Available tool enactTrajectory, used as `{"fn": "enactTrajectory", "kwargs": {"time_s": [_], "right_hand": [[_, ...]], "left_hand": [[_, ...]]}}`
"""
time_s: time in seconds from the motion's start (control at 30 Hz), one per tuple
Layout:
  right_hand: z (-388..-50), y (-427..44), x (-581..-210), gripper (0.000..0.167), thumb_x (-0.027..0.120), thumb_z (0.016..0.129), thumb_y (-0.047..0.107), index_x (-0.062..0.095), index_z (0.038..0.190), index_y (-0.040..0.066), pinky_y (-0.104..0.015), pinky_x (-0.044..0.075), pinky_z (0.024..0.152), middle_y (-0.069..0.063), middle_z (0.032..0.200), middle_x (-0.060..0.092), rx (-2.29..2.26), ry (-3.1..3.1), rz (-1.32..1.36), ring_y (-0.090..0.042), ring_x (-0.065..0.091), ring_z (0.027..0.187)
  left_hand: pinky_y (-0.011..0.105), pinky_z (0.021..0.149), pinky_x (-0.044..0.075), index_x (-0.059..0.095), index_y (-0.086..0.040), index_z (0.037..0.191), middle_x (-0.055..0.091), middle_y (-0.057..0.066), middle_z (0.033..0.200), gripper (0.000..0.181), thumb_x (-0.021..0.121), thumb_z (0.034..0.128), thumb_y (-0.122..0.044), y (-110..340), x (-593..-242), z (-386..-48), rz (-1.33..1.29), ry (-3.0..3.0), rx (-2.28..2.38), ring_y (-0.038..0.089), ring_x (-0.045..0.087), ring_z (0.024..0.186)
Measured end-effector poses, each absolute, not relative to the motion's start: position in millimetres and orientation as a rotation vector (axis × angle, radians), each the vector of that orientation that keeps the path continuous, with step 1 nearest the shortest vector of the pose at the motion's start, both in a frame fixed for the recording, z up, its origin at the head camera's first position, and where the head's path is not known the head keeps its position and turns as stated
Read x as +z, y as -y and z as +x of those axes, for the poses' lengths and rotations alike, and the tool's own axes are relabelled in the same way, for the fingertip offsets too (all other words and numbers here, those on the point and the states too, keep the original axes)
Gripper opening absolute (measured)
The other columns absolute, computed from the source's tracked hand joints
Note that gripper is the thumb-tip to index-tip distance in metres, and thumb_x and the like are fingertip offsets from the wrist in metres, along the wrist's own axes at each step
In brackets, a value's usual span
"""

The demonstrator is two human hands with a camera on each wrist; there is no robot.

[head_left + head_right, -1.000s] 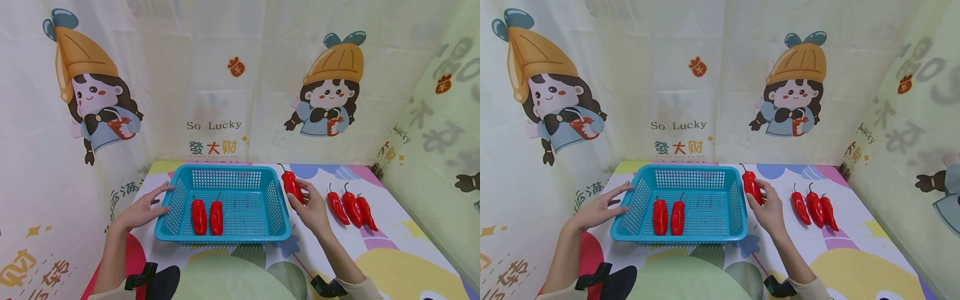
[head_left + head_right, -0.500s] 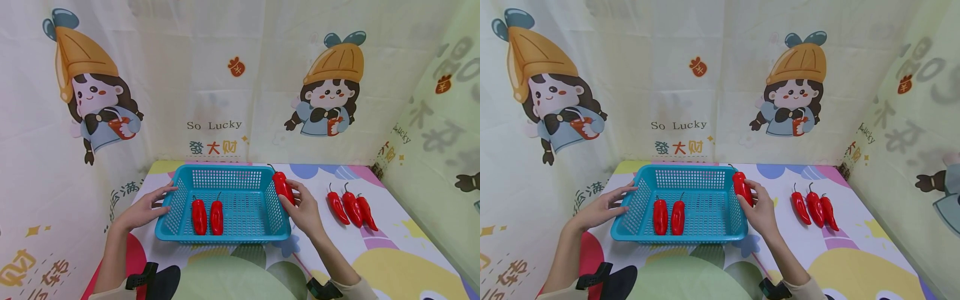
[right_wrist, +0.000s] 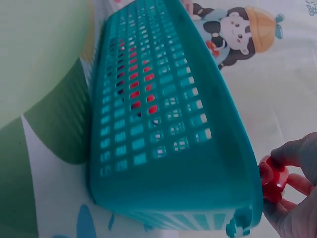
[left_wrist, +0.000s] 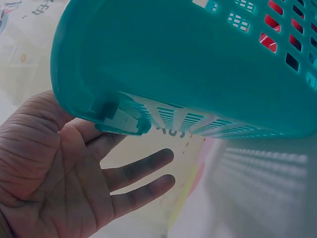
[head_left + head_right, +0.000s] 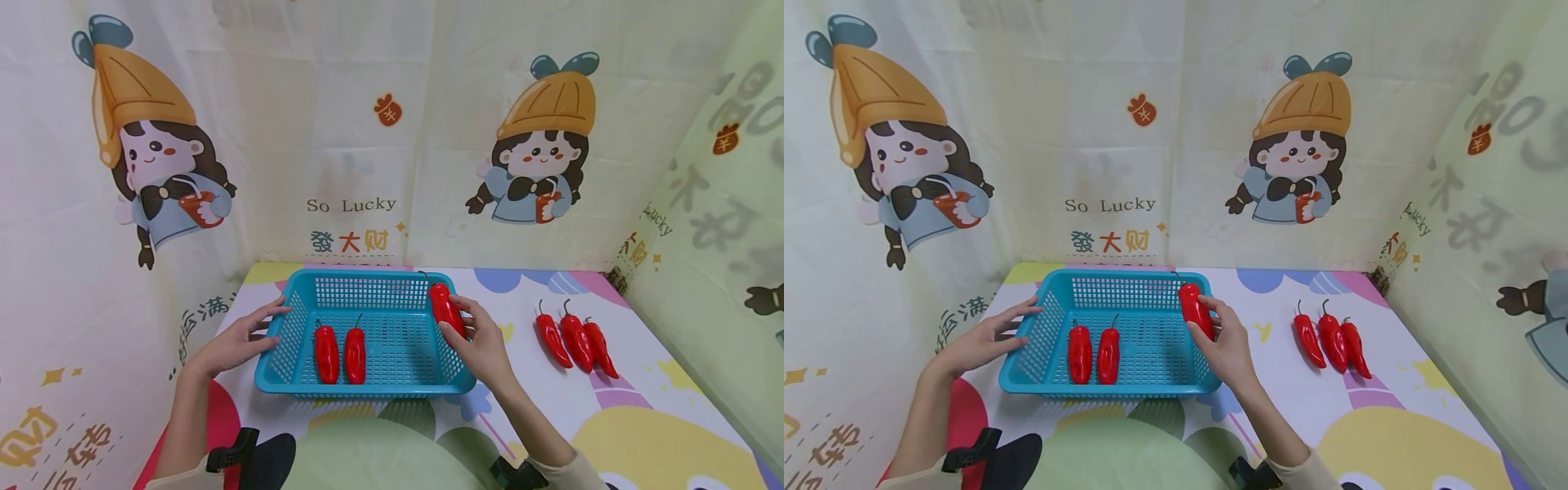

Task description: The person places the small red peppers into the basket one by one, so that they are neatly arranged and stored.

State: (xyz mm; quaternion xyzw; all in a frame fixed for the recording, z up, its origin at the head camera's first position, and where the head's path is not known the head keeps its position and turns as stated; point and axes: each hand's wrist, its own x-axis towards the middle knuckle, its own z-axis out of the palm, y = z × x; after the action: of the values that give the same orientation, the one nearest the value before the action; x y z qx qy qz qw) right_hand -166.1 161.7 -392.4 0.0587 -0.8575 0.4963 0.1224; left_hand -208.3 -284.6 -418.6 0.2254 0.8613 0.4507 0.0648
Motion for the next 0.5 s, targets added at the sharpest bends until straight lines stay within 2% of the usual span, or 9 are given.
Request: {"fn": "enactTrajectory", "kwargs": {"time_s": [0.5], "right_hand": [[-166.2,-135.6,-400.1,0.071,0.085,0.084,0.015,0.05,0.146,0.015,-0.046,0.062,0.082,-0.013,0.141,0.057,1.492,2.47,0.255,-0.036,0.061,0.119]], "left_hand": [[0.057,0.092,0.057,0.035,-0.007,0.156,0.03,0.029,0.158,0.073,0.073,0.094,-0.014,284.3,-419.7,-209.0,0.658,-2.594,1.357,0.059,0.038,0.135]]}}
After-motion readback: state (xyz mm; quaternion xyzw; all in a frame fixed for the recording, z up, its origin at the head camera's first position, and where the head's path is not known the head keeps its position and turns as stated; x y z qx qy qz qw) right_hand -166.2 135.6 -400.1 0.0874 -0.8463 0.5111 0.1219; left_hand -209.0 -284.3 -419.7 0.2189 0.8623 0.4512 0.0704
